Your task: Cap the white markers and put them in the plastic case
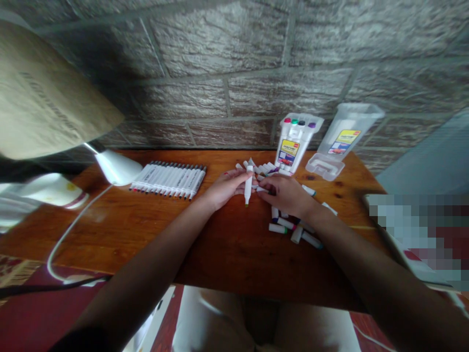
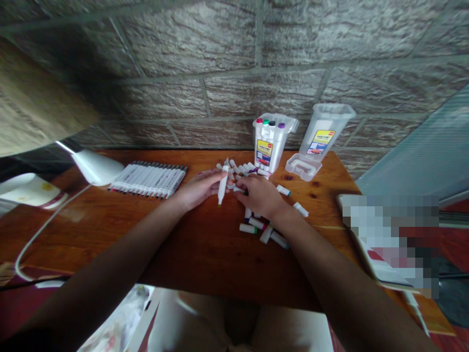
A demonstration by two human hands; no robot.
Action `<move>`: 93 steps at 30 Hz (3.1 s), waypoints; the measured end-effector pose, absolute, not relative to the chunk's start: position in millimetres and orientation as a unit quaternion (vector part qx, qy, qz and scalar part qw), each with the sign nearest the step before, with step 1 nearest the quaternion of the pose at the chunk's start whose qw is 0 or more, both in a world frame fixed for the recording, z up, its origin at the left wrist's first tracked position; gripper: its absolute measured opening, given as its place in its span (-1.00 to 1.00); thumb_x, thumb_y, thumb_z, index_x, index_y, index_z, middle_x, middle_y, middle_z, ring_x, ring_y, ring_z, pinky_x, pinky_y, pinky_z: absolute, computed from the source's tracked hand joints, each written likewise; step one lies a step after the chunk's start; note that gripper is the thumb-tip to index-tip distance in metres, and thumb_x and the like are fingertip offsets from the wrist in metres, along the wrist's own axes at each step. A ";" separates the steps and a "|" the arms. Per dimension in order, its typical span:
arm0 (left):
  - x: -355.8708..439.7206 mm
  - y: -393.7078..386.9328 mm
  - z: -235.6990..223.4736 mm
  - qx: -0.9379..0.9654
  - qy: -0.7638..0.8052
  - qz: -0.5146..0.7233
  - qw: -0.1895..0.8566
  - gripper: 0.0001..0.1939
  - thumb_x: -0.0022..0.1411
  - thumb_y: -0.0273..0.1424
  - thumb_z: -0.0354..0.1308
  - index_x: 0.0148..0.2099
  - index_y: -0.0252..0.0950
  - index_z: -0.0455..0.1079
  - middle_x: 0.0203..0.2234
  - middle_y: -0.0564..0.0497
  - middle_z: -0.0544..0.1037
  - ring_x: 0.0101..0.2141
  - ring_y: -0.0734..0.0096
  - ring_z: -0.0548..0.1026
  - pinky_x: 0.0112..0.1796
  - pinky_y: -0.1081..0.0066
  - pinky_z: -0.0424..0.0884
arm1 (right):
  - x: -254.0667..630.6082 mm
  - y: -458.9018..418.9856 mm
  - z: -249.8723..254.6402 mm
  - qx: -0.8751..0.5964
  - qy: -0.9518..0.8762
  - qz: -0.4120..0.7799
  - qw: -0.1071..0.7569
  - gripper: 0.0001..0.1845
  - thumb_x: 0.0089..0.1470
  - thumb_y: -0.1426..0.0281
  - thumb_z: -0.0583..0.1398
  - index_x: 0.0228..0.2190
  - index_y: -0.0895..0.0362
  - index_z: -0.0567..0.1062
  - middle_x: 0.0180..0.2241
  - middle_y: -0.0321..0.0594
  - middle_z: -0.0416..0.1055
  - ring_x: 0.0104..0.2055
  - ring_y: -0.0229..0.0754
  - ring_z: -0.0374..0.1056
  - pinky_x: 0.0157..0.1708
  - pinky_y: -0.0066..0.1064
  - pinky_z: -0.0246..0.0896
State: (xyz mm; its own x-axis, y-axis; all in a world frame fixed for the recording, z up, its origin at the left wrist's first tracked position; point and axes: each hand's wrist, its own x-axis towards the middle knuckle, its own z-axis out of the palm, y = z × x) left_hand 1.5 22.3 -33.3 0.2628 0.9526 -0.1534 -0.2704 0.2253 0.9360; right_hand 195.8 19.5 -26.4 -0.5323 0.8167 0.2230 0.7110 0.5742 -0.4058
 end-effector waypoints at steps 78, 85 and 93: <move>2.8 9.1 -21.6 0.434 0.288 0.449 0.726 -0.73 0.06 -0.45 0.38 -0.14 -0.30 0.50 -0.34 0.00 0.63 -0.35 0.36 0.61 -0.20 0.33 0.51 | 197.0 20.0 -28.5 -0.430 -0.866 0.144 0.210 -0.95 0.08 0.43 0.26 -0.41 0.17 0.52 -0.43 -0.22 0.42 -0.40 -0.24 0.26 -0.34 -0.40 0.09; 0.0 7.7 -21.3 0.424 0.263 0.436 0.749 -0.71 0.03 -0.43 0.43 -0.16 -0.31 0.52 -0.35 -0.01 0.63 -0.34 0.36 0.62 -0.21 0.35 0.51 | 197.3 19.9 -28.4 -0.435 -0.865 0.149 0.201 -0.95 0.07 0.45 0.25 -0.41 0.18 0.48 -0.41 -0.21 0.39 -0.39 -0.23 0.26 -0.33 -0.40 0.09; -2.0 7.1 -26.7 0.447 0.217 0.367 0.787 -0.67 0.05 -0.40 0.43 -0.10 -0.34 0.53 -0.29 -0.07 0.64 -0.31 0.29 0.63 -0.17 0.29 0.50 | 196.9 19.2 -29.3 -0.437 -0.860 0.161 0.207 -0.97 0.01 0.51 0.26 -0.44 0.17 0.49 -0.42 -0.20 0.40 -0.38 -0.20 0.27 -0.32 -0.39 0.11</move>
